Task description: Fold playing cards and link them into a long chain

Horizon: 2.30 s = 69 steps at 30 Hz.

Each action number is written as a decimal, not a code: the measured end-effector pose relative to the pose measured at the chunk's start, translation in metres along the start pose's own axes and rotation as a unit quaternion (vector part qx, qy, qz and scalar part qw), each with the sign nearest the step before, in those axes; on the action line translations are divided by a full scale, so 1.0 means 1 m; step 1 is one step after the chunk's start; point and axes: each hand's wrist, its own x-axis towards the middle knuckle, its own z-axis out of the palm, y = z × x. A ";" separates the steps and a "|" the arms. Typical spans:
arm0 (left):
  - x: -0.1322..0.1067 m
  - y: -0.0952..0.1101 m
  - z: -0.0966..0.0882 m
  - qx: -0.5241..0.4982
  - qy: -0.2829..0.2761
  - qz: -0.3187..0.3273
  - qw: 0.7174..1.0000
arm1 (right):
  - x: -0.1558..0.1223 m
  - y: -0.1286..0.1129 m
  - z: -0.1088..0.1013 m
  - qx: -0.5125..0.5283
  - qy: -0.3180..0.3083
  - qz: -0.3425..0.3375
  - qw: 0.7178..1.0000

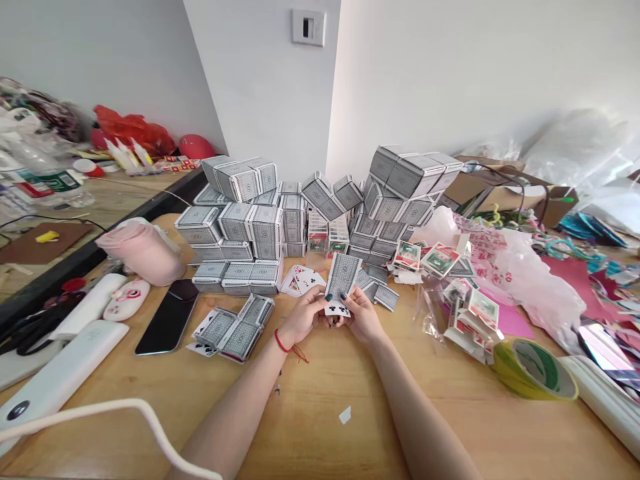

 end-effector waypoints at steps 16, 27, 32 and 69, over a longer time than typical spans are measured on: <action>0.006 -0.003 -0.006 -0.042 0.042 0.043 0.997 | 0.001 0.011 0.002 0.173 0.014 0.026 0.984; 0.004 0.000 -0.011 0.264 0.078 0.146 0.950 | -0.002 0.002 -0.003 0.069 -0.054 0.100 0.991; 0.001 0.003 -0.006 0.246 0.046 0.137 0.958 | 0.000 0.002 -0.007 0.055 -0.042 0.042 0.997; 0.006 -0.008 -0.011 0.313 0.167 0.172 0.919 | 0.003 0.014 -0.002 -0.280 0.098 -0.137 0.945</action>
